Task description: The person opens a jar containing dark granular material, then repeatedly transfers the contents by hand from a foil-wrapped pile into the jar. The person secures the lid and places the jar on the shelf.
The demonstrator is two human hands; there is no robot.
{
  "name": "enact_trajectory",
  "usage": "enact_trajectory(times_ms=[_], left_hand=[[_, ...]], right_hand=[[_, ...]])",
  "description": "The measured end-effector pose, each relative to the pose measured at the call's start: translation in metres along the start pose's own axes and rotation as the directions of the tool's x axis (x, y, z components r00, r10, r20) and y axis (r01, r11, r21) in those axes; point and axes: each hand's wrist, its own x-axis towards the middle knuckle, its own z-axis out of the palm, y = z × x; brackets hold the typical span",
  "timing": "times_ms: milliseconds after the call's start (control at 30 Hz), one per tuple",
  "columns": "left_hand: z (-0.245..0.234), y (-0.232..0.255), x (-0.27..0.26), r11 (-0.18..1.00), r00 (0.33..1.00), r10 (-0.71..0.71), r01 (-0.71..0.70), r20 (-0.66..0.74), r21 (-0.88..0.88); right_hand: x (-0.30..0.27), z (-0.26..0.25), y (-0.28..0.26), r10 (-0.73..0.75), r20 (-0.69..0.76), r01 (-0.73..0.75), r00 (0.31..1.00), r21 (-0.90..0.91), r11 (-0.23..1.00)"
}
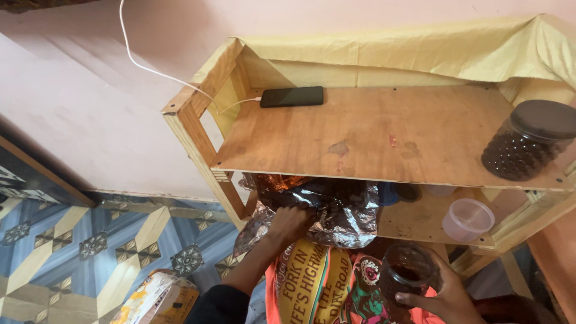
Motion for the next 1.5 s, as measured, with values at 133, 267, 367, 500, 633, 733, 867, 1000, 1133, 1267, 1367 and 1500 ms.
enact_trajectory(times_ms=[133,267,367,500,633,733,867,1000,1133,1267,1367,1500], left_hand=[[-0.001,0.001,0.0,1.0,1.0,0.013,-0.012,-0.015,0.013],[-0.004,0.002,0.0,0.999,1.0,0.018,-0.018,-0.02,0.027],[-0.006,0.004,-0.002,0.999,1.0,0.017,-0.017,-0.011,0.032],[-0.01,0.007,-0.002,1.0,1.0,0.003,-0.004,0.017,0.027],[-0.009,0.006,-0.002,1.0,1.0,0.009,-0.009,0.002,0.023],[-0.003,0.004,0.0,0.999,0.997,-0.017,0.014,0.074,0.042],[0.003,0.002,0.002,0.999,0.999,0.003,-0.005,0.04,0.048],[0.0,-0.005,0.005,0.998,0.999,-0.024,0.022,0.037,0.055],[0.006,-0.004,0.005,0.998,0.998,-0.06,0.06,0.002,-0.03],[-0.002,-0.008,0.002,1.0,0.995,-0.015,0.014,-0.096,-0.009],[-0.006,-0.004,0.002,0.999,0.998,-0.048,0.048,-0.029,-0.025],[-0.006,-0.004,0.001,0.998,0.997,-0.064,0.064,0.033,-0.004]], right_hand=[[-0.001,0.002,-0.004,0.003,0.016,-0.003,1.0,0.031,1.0],[-0.002,0.003,-0.009,0.014,-0.001,-0.014,1.0,0.01,1.0],[-0.003,0.003,-0.011,0.057,-0.004,-0.057,0.998,-0.007,0.998],[-0.004,0.005,-0.01,0.007,0.026,-0.008,1.0,0.041,0.999],[-0.005,0.004,-0.008,0.02,0.023,-0.02,1.0,0.005,1.0],[-0.005,0.003,-0.008,0.032,0.014,-0.032,0.999,-0.007,0.999],[-0.002,0.003,-0.008,0.0,0.031,0.0,1.0,0.012,1.0],[0.003,0.003,-0.004,-0.012,0.069,0.007,0.998,0.08,0.997],[-0.001,-0.008,0.02,-0.01,0.034,0.006,0.999,0.1,0.995],[0.013,-0.018,0.038,-0.056,0.099,0.051,0.994,0.048,0.998],[0.019,-0.021,0.048,0.025,0.059,-0.028,0.998,0.045,0.999],[0.017,-0.022,0.053,-0.024,0.027,0.024,0.999,0.025,0.999]])
